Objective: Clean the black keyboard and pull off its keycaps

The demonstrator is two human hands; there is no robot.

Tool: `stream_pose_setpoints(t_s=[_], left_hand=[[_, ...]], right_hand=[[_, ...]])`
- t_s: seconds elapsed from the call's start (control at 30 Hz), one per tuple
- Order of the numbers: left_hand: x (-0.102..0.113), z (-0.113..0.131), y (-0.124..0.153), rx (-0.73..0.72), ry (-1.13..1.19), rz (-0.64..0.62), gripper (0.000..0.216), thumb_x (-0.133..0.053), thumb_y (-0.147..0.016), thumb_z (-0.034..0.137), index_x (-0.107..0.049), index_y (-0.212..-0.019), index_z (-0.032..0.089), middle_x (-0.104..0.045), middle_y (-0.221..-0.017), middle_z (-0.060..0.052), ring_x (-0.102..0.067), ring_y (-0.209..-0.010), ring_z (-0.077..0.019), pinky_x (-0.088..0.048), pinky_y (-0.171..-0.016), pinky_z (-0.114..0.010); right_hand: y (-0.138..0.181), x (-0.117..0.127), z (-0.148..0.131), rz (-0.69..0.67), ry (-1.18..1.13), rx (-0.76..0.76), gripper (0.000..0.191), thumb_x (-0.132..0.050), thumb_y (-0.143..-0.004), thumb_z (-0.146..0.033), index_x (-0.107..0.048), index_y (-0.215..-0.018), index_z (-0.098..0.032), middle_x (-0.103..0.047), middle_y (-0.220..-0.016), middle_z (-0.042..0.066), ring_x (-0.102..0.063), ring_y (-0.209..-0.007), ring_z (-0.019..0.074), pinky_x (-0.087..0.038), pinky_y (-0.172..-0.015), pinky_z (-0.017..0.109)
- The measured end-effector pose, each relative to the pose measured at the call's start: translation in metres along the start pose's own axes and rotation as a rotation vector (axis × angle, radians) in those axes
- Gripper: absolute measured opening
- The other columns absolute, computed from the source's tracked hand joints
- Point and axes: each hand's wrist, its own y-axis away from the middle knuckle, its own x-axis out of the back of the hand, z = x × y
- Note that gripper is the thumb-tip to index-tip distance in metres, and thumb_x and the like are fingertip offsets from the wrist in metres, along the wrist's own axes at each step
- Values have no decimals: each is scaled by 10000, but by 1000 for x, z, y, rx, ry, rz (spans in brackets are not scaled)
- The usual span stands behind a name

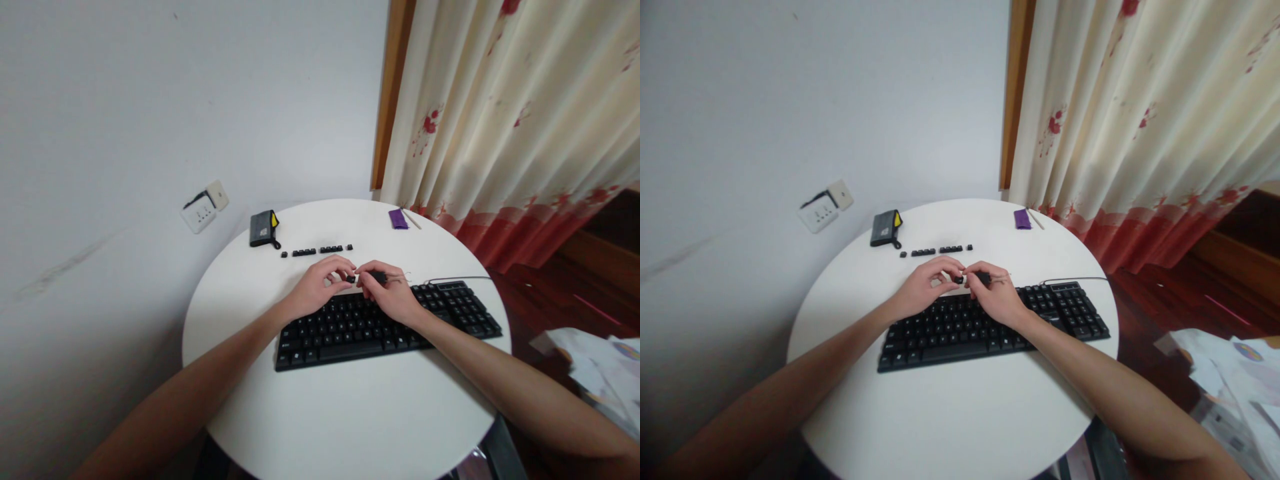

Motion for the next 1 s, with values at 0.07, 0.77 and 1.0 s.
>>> stream_pose_setpoints(t_s=[0.07,0.77,1.0], left_hand=[[2,1,0,-26,-32,10,110,-654,-858,198,-665,-967,195,-615,-1096,-52,-601,-881,-136,-487,-718,-257],[6,3,-2,32,32,140,137,-726,-799,258,-692,-904,177,-680,-951,-62,-617,-816,-155,-493,-693,-271],[6,-1,0,-19,5,105,148,-757,-783,278,-718,-895,189,-658,-901,-40,-593,-752,-128,-489,-702,-267]], right_hand=[[0,0,0,11,-7,-20,181,-571,-912,-321,-689,-926,-184,-621,-639,-14,-523,-505,97,-425,-493,231],[1,4,-1,-87,221,128,276,-438,-994,-340,-646,-1132,-220,-641,-885,39,-574,-785,161,-456,-732,299],[2,2,-6,-51,299,194,185,-584,-905,-270,-656,-1069,-222,-603,-836,25,-515,-678,139,-427,-607,266]])
